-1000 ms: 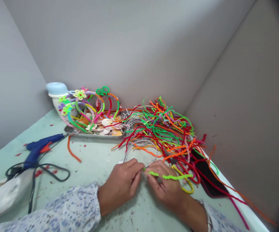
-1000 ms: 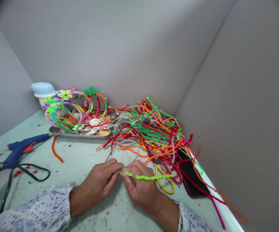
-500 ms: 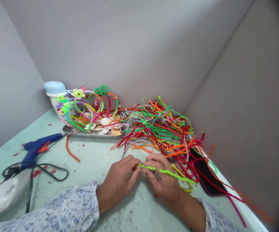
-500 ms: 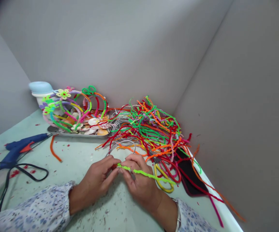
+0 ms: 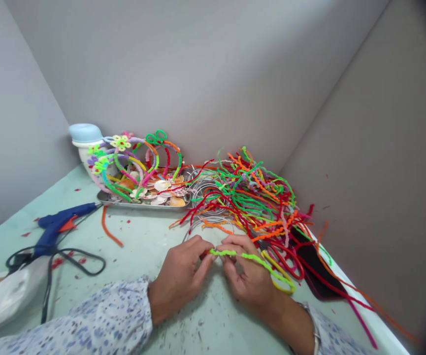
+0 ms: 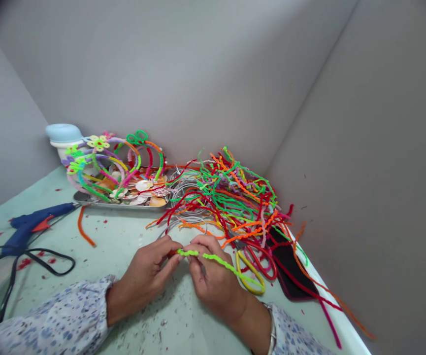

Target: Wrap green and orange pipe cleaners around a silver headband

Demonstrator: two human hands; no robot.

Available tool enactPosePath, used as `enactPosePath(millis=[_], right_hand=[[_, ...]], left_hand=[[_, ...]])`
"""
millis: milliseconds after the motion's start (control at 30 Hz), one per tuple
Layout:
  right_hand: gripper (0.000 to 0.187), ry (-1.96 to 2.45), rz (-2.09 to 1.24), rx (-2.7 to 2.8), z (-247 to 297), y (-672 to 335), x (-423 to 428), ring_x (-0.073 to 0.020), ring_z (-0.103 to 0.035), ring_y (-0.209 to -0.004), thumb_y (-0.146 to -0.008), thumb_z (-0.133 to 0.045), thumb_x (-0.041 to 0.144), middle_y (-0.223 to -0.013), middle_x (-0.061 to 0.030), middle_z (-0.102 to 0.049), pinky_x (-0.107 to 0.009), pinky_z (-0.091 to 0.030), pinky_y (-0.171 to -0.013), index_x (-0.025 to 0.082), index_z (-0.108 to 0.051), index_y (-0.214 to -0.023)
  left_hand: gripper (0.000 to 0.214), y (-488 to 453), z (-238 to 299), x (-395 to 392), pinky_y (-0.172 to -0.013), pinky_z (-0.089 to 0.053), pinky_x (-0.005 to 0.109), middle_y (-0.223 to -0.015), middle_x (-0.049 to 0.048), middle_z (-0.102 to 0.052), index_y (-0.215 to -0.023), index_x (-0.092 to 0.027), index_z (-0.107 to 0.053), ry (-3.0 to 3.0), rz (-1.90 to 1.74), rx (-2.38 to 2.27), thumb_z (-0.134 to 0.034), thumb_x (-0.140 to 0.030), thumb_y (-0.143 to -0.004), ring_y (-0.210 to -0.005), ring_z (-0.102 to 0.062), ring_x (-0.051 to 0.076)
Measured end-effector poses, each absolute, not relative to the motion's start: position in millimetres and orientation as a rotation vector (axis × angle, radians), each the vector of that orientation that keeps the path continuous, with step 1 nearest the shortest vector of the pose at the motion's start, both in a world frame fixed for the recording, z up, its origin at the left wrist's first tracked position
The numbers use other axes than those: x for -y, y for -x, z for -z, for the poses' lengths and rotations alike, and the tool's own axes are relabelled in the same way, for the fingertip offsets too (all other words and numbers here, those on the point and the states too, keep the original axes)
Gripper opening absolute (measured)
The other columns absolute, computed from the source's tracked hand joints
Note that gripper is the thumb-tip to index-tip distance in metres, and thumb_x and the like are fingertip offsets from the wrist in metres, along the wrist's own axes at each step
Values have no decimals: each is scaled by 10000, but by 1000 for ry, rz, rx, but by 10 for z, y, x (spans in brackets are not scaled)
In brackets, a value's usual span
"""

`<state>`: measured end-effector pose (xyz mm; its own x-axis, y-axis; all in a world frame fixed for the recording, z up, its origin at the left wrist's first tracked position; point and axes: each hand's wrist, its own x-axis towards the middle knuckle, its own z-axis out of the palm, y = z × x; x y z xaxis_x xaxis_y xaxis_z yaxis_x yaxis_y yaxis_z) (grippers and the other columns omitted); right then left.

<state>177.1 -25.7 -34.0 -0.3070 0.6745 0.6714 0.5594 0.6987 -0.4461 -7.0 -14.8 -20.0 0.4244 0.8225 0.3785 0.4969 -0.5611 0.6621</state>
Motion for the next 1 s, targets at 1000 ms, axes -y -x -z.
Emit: enactPosePath(millis=[1000], right_hand=[[262, 962, -193, 1991, 339, -1732, 279, -196, -617, -899, -856, -505, 76, -966, -76, -604, -314, -541, -764, 213, -587, -1063]], left_hand=[[194, 80, 196, 149, -646, -372, 255, -724, -12, -518, -755, -174, -572, -2126, -917, -1088, -472, -195, -920, -692, -512, 134]])
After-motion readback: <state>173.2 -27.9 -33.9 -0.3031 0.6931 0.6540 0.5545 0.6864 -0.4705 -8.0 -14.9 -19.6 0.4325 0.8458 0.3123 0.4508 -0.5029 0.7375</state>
